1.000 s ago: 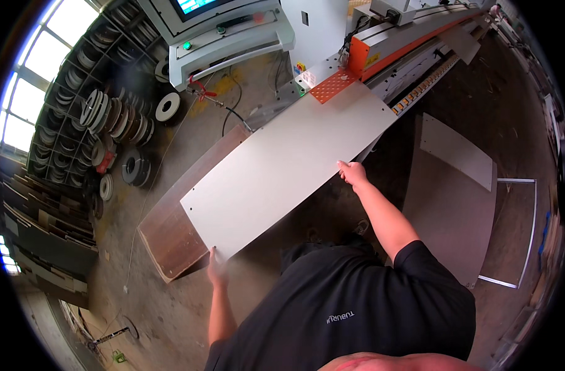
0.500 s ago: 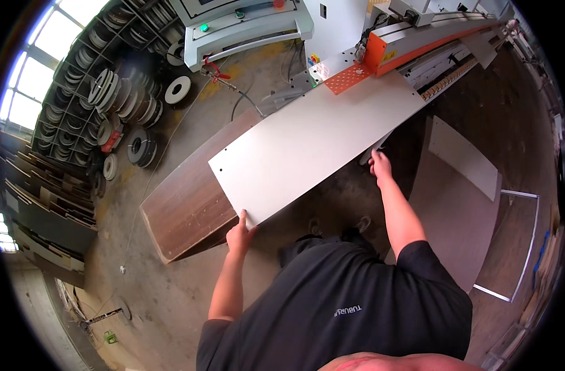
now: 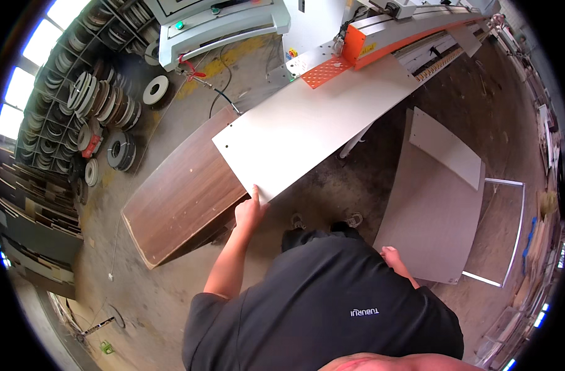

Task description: The person picks up large white rectangular panels from a stack on the floor and places them onto a conveyor belt of a machine. The person repeats this action multiple times, handling the panels one at a time.

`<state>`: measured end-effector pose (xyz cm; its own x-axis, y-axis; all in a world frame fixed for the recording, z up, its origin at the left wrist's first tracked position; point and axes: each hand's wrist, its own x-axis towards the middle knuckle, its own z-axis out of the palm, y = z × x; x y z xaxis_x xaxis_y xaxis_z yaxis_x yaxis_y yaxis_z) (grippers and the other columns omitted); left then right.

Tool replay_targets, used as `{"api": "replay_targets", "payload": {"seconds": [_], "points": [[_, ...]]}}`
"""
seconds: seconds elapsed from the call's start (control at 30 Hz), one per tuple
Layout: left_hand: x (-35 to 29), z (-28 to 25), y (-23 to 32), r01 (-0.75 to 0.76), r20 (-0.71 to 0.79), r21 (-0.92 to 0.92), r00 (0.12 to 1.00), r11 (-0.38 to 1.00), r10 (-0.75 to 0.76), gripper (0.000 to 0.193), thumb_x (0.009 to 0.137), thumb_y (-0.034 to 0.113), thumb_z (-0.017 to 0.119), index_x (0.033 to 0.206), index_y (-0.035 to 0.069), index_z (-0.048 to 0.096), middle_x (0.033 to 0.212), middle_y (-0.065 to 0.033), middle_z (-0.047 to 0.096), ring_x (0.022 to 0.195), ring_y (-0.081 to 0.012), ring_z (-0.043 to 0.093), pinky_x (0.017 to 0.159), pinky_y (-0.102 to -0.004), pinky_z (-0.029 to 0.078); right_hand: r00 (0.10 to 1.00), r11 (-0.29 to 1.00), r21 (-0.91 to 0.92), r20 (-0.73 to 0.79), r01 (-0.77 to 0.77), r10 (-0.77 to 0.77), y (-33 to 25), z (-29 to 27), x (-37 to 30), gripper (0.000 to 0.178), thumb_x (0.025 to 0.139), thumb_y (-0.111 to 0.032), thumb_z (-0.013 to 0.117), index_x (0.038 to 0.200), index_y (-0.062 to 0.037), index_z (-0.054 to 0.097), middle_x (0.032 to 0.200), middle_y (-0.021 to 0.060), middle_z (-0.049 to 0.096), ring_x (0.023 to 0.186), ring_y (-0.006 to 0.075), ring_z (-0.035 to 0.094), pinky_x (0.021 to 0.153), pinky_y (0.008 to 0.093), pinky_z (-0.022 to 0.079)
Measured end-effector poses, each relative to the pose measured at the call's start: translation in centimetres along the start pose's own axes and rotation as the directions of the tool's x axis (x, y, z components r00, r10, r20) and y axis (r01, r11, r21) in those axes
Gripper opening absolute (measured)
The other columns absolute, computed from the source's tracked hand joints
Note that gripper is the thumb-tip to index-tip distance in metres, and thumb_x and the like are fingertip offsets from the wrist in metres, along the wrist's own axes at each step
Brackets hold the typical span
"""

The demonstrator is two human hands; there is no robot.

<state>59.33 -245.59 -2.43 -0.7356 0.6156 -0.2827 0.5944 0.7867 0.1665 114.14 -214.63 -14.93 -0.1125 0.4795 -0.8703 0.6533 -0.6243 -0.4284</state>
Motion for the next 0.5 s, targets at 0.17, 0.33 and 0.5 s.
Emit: {"api": "replay_targets", "payload": {"seconds": [0.17, 0.33, 0.5], "points": [[3.0, 0.0, 3.8, -0.019, -0.014, -0.013, 1.0, 1.0, 0.019, 0.087, 0.085, 0.046, 0.073, 0.152, 0.002, 0.037, 0.076, -0.0171, 0.07, 0.069, -0.033, 0.07, 0.059, -0.0444, 0.052, 0.994, 0.98, -0.163, 0.022, 0.113, -0.111, -3.2, 1.1, -0.4, 0.029, 0.098, -0.031, 0.061, 0.11, -0.0043, 0.066, 0.088, 0.0045, 0.068, 0.074, 0.0141, 0.062, 0.066, 0.0319, 0.05], [5.2, -1.4, 9.5, 0.007, -0.016, -0.018, 1.0, 1.0, -0.008, 0.085, 0.087, 0.045, 0.071, 0.152, 0.004, 0.036, 0.083, -0.019, 0.072, 0.077, -0.0357, 0.071, 0.066, -0.0462, 0.053, 0.908, 0.863, -0.292, 0.215, 0.412, -0.361, -6.2, 1.4, 4.7, 0.029, 0.098, -0.033, 0.062, 0.11, -0.0063, 0.067, 0.089, 0.0042, 0.07, 0.07, 0.0125, 0.061, 0.064, 0.0312, 0.051], [6.5, -1.3, 15.0, 0.108, -0.059, -0.019, 0.992, 0.994, -0.109, 0.077, 0.09, 0.043, 0.067, 0.152, 0.009, 0.036, 0.085, -0.0169, 0.073, 0.083, -0.0357, 0.071, 0.07, -0.0476, 0.054, 0.938, 0.955, -0.087, 0.235, 0.282, -0.256, -10.6, -2.7, 7.3, 0.029, 0.101, -0.033, 0.059, 0.109, -0.0056, 0.065, 0.088, 0.0044, 0.069, 0.063, 0.01, 0.056, 0.058, 0.0277, 0.046]]}}
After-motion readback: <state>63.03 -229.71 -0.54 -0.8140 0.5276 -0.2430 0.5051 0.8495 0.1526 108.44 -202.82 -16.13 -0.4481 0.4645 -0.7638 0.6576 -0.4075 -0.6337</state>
